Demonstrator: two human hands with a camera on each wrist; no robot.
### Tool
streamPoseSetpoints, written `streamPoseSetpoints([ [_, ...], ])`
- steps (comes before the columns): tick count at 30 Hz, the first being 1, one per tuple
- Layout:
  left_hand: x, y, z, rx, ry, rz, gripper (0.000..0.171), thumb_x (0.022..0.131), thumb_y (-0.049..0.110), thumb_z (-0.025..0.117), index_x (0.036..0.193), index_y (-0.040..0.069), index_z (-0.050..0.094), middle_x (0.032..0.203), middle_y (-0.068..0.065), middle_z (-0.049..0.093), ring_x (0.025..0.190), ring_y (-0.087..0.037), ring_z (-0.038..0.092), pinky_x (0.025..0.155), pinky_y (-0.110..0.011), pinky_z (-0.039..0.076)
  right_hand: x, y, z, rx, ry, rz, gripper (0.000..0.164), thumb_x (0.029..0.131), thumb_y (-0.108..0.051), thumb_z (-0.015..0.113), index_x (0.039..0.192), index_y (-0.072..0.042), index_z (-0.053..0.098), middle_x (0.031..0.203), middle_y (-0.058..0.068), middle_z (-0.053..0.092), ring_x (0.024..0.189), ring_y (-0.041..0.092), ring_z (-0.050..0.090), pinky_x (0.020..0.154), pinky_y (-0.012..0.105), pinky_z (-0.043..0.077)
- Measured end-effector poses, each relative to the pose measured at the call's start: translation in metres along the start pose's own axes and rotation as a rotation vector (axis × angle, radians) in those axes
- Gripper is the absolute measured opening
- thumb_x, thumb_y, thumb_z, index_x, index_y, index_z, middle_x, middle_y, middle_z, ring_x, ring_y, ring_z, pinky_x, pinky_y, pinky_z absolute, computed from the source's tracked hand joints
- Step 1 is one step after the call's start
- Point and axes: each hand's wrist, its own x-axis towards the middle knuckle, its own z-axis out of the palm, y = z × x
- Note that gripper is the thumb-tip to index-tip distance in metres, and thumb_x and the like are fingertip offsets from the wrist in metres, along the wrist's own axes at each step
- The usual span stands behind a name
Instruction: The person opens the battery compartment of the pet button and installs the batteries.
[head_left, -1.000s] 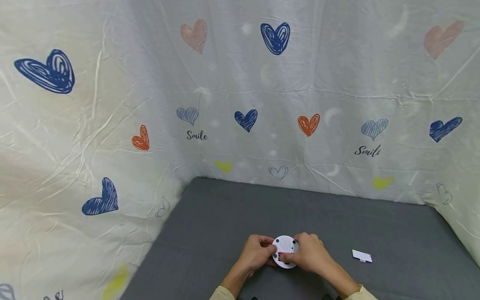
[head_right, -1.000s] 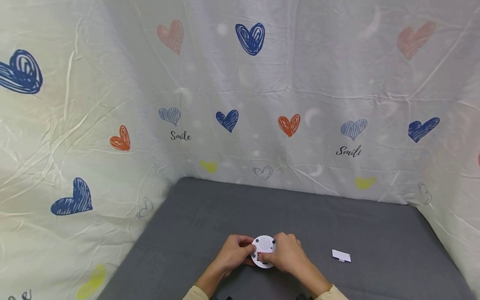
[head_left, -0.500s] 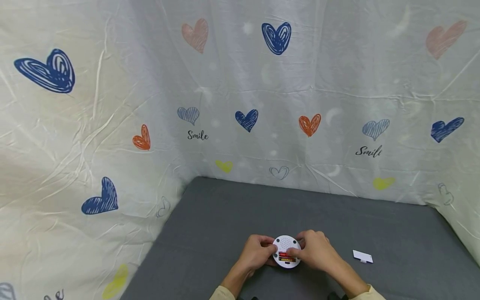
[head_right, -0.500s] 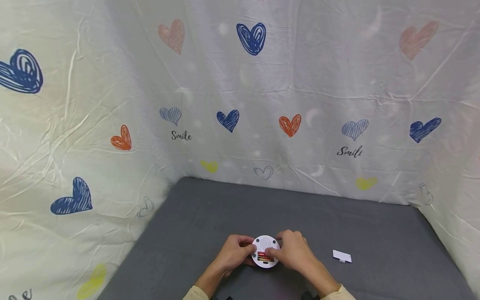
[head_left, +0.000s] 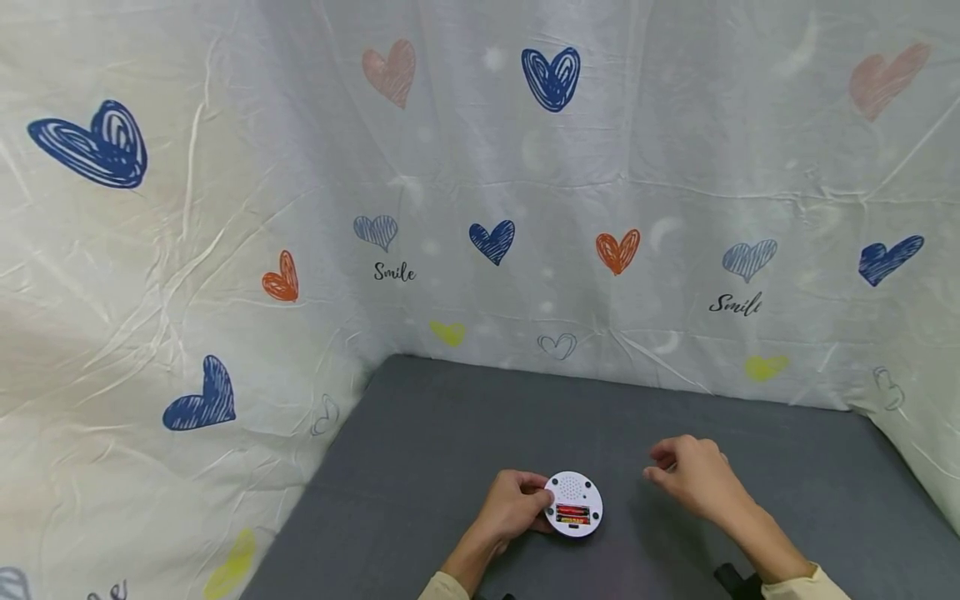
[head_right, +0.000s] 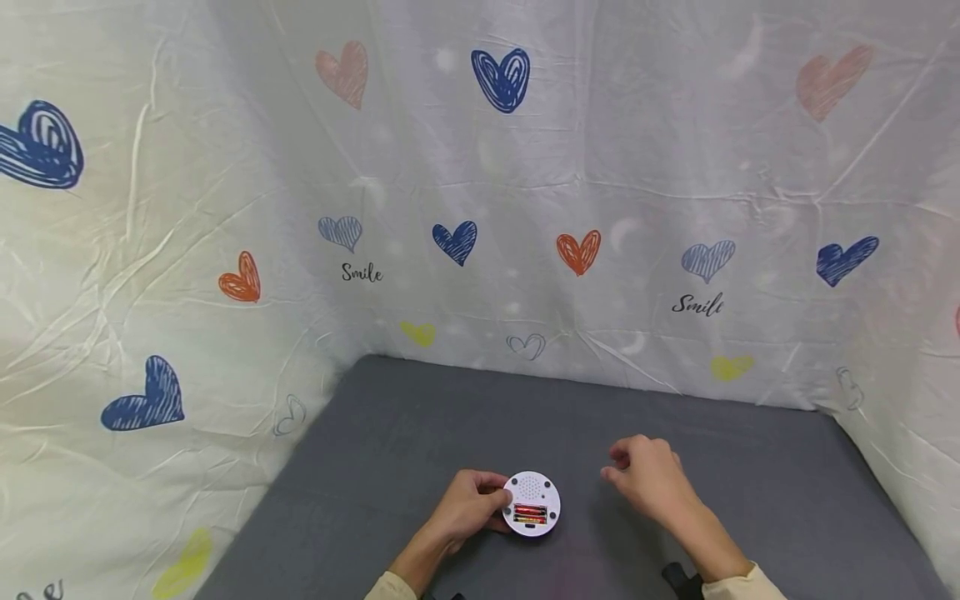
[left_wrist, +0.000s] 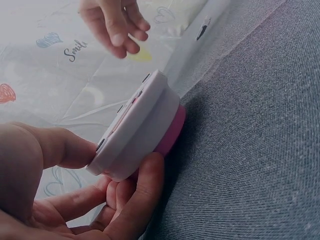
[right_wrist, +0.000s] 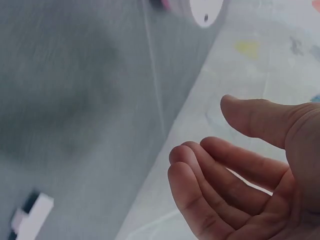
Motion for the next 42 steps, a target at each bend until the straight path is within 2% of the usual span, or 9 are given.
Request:
streamPoseSetpoints([
  [6, 0.000, 0.000, 0.000, -0.002, -0.004, -0.004, 0.032, 0.095, -0.004, 0.067, 0.124, -0.018, 0.068, 0.100, -0.018, 0.074, 0.082, -0.030, 0.080, 0.069, -0.044, 0.073, -0.007, 0.022, -0.020, -0.012, -0.026, 0.010, 0.024, 0.095, -0.017, 0.084, 0.112, -0.001, 0.081, 0.098, 0.003, 0.081, 0.087, 0.021, 0.076, 0.073, 0.044, 0.067],
  [10, -0.001, 0.001, -0.001, -0.002, -0.006, -0.006, 0.033, 0.095, -0.004, 0.067, 0.124, -0.019, 0.067, 0.100, -0.018, 0.073, 0.081, -0.031, 0.080, 0.069, -0.044, 0.073, -0.013, 0.037, -0.026, -0.038, -0.041, 0.018, 0.023, 0.095, -0.015, 0.083, 0.112, 0.000, 0.080, 0.097, 0.003, 0.080, 0.087, 0.022, 0.075, 0.072, 0.045, 0.067],
  [17, 0.000, 0.001, -0.001, -0.002, -0.009, -0.009, 0.032, 0.095, -0.004, 0.067, 0.124, -0.018, 0.068, 0.099, -0.018, 0.072, 0.081, -0.031, 0.080, 0.069, -0.044, 0.073, -0.021, 0.063, -0.025, -0.101, -0.070, 0.026, 0.022, 0.092, -0.009, 0.083, 0.111, 0.001, 0.080, 0.100, 0.010, 0.081, 0.090, 0.029, 0.076, 0.073, 0.050, 0.066],
  [21, 0.000, 0.001, -0.001, -0.009, -0.011, -0.010, 0.032, 0.095, -0.004, 0.067, 0.123, -0.019, 0.067, 0.099, -0.018, 0.072, 0.080, -0.031, 0.080, 0.069, -0.044, 0.073, -0.022, 0.072, -0.021, -0.139, -0.129, 0.039, 0.026, 0.091, -0.007, 0.084, 0.113, 0.003, 0.079, 0.106, 0.017, 0.081, 0.097, 0.035, 0.077, 0.076, 0.055, 0.067],
  [25, -0.001, 0.002, -0.001, -0.010, -0.012, -0.013, 0.033, 0.094, -0.004, 0.068, 0.124, -0.018, 0.068, 0.100, -0.018, 0.073, 0.080, -0.030, 0.080, 0.068, -0.043, 0.073, -0.023, 0.079, -0.015, -0.198, -0.156, 0.018, 0.026, 0.088, -0.008, 0.088, 0.110, 0.002, 0.079, 0.106, 0.017, 0.081, 0.096, 0.036, 0.077, 0.075, 0.055, 0.067],
  [30, -0.002, 0.003, -0.001, -0.007, -0.009, -0.018, 0.033, 0.094, -0.003, 0.068, 0.124, -0.018, 0.068, 0.099, -0.018, 0.073, 0.078, -0.027, 0.079, 0.068, -0.041, 0.073, -0.028, 0.086, -0.004, -0.280, -0.113, -0.033, 0.019, 0.081, -0.005, 0.091, 0.093, -0.009, 0.077, 0.089, 0.005, 0.077, 0.080, 0.026, 0.072, 0.062, 0.049, 0.061],
  [32, -0.002, 0.003, -0.001, -0.007, -0.007, -0.020, 0.033, 0.094, -0.004, 0.068, 0.123, -0.018, 0.069, 0.099, -0.017, 0.073, 0.077, -0.026, 0.079, 0.067, -0.040, 0.073, -0.031, 0.088, 0.000, -0.298, -0.087, -0.050, 0.022, 0.078, -0.003, 0.091, 0.084, -0.014, 0.072, 0.081, 0.000, 0.072, 0.074, 0.022, 0.067, 0.058, 0.046, 0.056],
  [38, -0.003, 0.005, -0.001, -0.009, -0.005, -0.020, 0.031, 0.094, -0.004, 0.068, 0.122, -0.017, 0.069, 0.098, -0.017, 0.073, 0.076, -0.024, 0.078, 0.066, -0.039, 0.072, -0.038, 0.094, 0.011, -0.322, -0.007, -0.102, 0.030, 0.076, 0.001, 0.090, 0.077, -0.018, 0.067, 0.076, -0.002, 0.067, 0.068, 0.018, 0.061, 0.054, 0.044, 0.052],
  [42, -0.003, 0.005, -0.001, -0.008, -0.006, -0.013, 0.031, 0.094, -0.003, 0.068, 0.122, -0.017, 0.069, 0.097, -0.016, 0.073, 0.075, -0.022, 0.077, 0.066, -0.038, 0.072, -0.038, 0.093, 0.013, -0.329, 0.008, -0.107, 0.031, 0.081, 0.001, 0.087, 0.074, -0.019, 0.064, 0.072, -0.005, 0.062, 0.065, 0.015, 0.055, 0.053, 0.039, 0.047],
])
